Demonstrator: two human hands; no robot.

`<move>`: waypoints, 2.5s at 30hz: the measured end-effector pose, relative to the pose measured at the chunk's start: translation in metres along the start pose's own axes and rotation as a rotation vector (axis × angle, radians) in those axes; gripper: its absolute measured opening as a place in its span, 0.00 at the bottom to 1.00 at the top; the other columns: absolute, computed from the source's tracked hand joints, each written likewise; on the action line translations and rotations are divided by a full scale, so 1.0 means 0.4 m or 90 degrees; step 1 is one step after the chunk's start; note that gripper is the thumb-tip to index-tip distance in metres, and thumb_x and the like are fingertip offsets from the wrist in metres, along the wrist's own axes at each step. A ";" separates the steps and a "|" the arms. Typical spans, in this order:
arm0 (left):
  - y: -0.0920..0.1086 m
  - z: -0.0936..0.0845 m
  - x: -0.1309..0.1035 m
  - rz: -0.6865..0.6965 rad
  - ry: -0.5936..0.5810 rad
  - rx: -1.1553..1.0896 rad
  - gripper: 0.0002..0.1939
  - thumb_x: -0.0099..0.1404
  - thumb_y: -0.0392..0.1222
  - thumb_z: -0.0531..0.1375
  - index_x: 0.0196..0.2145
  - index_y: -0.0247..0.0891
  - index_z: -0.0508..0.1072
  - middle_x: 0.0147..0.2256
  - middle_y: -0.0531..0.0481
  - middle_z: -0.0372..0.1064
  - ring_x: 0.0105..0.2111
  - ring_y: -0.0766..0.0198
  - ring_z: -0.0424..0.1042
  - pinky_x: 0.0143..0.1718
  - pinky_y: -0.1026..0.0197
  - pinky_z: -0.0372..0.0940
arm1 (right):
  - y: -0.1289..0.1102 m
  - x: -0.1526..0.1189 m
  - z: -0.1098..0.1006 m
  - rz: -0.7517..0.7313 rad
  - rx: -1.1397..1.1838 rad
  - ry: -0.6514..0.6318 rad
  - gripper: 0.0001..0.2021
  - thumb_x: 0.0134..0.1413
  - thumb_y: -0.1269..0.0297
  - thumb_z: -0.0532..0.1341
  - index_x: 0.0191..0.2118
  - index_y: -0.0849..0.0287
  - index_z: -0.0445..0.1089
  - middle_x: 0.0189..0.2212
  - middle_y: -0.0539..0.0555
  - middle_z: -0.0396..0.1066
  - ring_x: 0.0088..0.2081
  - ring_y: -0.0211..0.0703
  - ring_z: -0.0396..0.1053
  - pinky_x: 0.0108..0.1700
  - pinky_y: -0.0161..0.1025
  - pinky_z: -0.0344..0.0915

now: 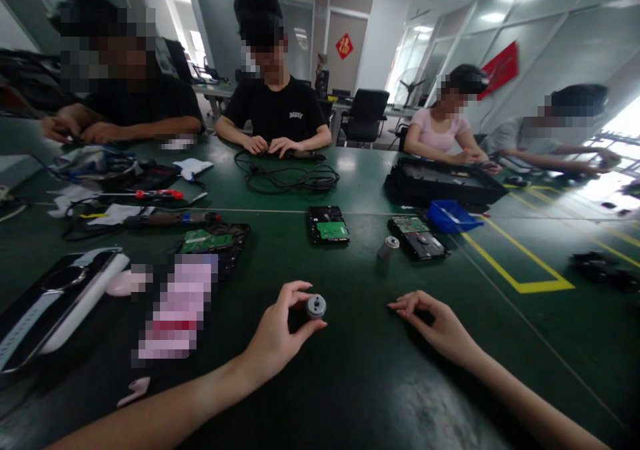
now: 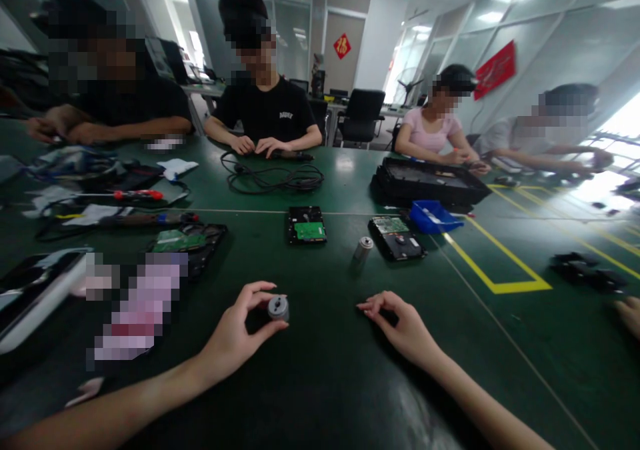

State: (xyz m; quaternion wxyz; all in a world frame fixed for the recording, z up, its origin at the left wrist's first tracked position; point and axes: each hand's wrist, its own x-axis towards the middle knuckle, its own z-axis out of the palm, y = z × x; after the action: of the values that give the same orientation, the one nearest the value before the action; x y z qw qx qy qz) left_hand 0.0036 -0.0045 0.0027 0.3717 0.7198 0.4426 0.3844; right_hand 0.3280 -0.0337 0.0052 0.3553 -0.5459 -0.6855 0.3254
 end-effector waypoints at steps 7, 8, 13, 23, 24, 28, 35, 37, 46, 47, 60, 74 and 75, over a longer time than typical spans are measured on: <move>0.005 0.000 0.002 0.003 -0.005 -0.005 0.28 0.58 0.36 0.68 0.52 0.43 0.60 0.42 0.52 0.76 0.44 0.58 0.76 0.50 0.51 0.67 | -0.020 0.020 0.015 -0.014 -0.053 0.020 0.11 0.55 0.59 0.65 0.26 0.57 0.66 0.35 0.59 0.78 0.43 0.52 0.75 0.47 0.52 0.71; 0.004 0.001 0.003 0.002 -0.005 -0.008 0.28 0.58 0.36 0.68 0.52 0.43 0.60 0.42 0.52 0.76 0.44 0.58 0.76 0.50 0.51 0.67 | -0.041 0.032 0.027 -0.016 -0.021 0.027 0.12 0.55 0.59 0.64 0.26 0.57 0.65 0.35 0.59 0.77 0.42 0.51 0.76 0.46 0.50 0.72; -0.001 0.004 0.003 0.001 0.000 -0.015 0.28 0.57 0.36 0.68 0.52 0.43 0.61 0.41 0.52 0.76 0.44 0.56 0.77 0.49 0.50 0.68 | -0.182 0.107 0.130 -0.113 0.132 -0.053 0.08 0.56 0.67 0.62 0.27 0.57 0.65 0.37 0.56 0.77 0.43 0.46 0.76 0.44 0.45 0.74; 0.001 0.006 0.001 -0.015 -0.003 -0.047 0.28 0.56 0.34 0.68 0.51 0.44 0.61 0.44 0.51 0.75 0.45 0.57 0.76 0.48 0.53 0.69 | -0.215 0.163 0.233 -0.172 0.141 -0.104 0.11 0.54 0.74 0.62 0.23 0.57 0.64 0.35 0.53 0.77 0.39 0.43 0.76 0.42 0.42 0.71; 0.000 0.007 0.001 -0.013 -0.002 -0.046 0.28 0.56 0.34 0.68 0.51 0.44 0.61 0.44 0.51 0.75 0.45 0.57 0.76 0.48 0.53 0.69 | -0.213 0.163 0.234 -0.172 0.146 -0.097 0.12 0.54 0.73 0.63 0.23 0.57 0.63 0.34 0.53 0.77 0.38 0.44 0.76 0.42 0.43 0.71; -0.005 0.009 0.001 -0.010 -0.010 -0.052 0.28 0.57 0.33 0.68 0.52 0.45 0.60 0.44 0.52 0.75 0.45 0.58 0.75 0.49 0.54 0.68 | -0.213 0.161 0.239 -0.190 0.177 -0.050 0.14 0.53 0.69 0.66 0.22 0.57 0.62 0.32 0.53 0.77 0.37 0.44 0.76 0.41 0.43 0.71; -0.009 0.009 0.000 -0.020 -0.016 -0.061 0.28 0.58 0.33 0.67 0.51 0.44 0.60 0.44 0.51 0.74 0.46 0.57 0.75 0.49 0.53 0.68 | -0.215 0.165 0.252 -0.206 0.163 -0.056 0.13 0.53 0.70 0.65 0.21 0.57 0.63 0.32 0.52 0.77 0.37 0.43 0.75 0.42 0.41 0.70; -0.010 0.009 -0.001 -0.023 -0.018 -0.063 0.28 0.57 0.33 0.68 0.51 0.45 0.60 0.44 0.51 0.74 0.46 0.57 0.74 0.49 0.53 0.68 | -0.213 0.166 0.256 -0.196 0.176 -0.062 0.13 0.53 0.70 0.65 0.22 0.58 0.62 0.31 0.52 0.76 0.37 0.42 0.75 0.42 0.40 0.70; -0.002 -0.001 -0.010 0.080 0.028 -0.005 0.30 0.56 0.30 0.63 0.55 0.42 0.60 0.55 0.41 0.63 0.53 0.50 0.66 0.51 0.48 0.66 | -0.177 0.158 0.270 -0.201 0.119 -0.020 0.22 0.38 0.64 0.75 0.35 0.57 0.63 0.34 0.50 0.66 0.37 0.42 0.68 0.40 0.38 0.66; 0.001 -0.005 -0.013 0.112 0.035 0.003 0.31 0.56 0.29 0.62 0.56 0.41 0.59 0.57 0.40 0.60 0.56 0.48 0.63 0.52 0.47 0.65 | -0.171 0.155 0.272 -0.193 0.108 -0.029 0.22 0.39 0.64 0.74 0.38 0.57 0.63 0.36 0.50 0.67 0.39 0.42 0.68 0.42 0.39 0.66; 0.037 -0.010 0.010 0.073 0.095 0.017 0.06 0.63 0.35 0.63 0.39 0.39 0.74 0.43 0.47 0.70 0.45 0.57 0.73 0.51 0.53 0.65 | -0.149 0.145 0.292 -0.146 0.044 -0.120 0.15 0.50 0.63 0.68 0.43 0.56 0.67 0.38 0.51 0.72 0.40 0.43 0.71 0.43 0.39 0.66; -0.014 -0.191 -0.057 0.014 0.158 0.222 0.10 0.61 0.34 0.63 0.40 0.42 0.68 0.33 0.54 0.78 0.35 0.58 0.80 0.39 0.57 0.73 | -0.159 0.145 0.280 -0.111 0.041 -0.150 0.16 0.49 0.60 0.69 0.43 0.54 0.68 0.41 0.51 0.73 0.43 0.45 0.71 0.46 0.42 0.67; -0.032 -0.199 -0.070 0.006 0.139 0.231 0.10 0.61 0.35 0.62 0.41 0.42 0.68 0.33 0.54 0.79 0.34 0.58 0.80 0.38 0.57 0.73 | -0.160 0.144 0.279 -0.109 0.040 -0.153 0.16 0.49 0.60 0.69 0.43 0.54 0.68 0.41 0.51 0.73 0.43 0.45 0.71 0.46 0.43 0.67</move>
State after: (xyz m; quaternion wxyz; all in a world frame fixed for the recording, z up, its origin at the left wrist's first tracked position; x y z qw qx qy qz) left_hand -0.0799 -0.0108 0.0192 0.1841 0.7312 0.5386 0.3760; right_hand 0.1919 0.0040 0.0064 0.3139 -0.4315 -0.7565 0.3781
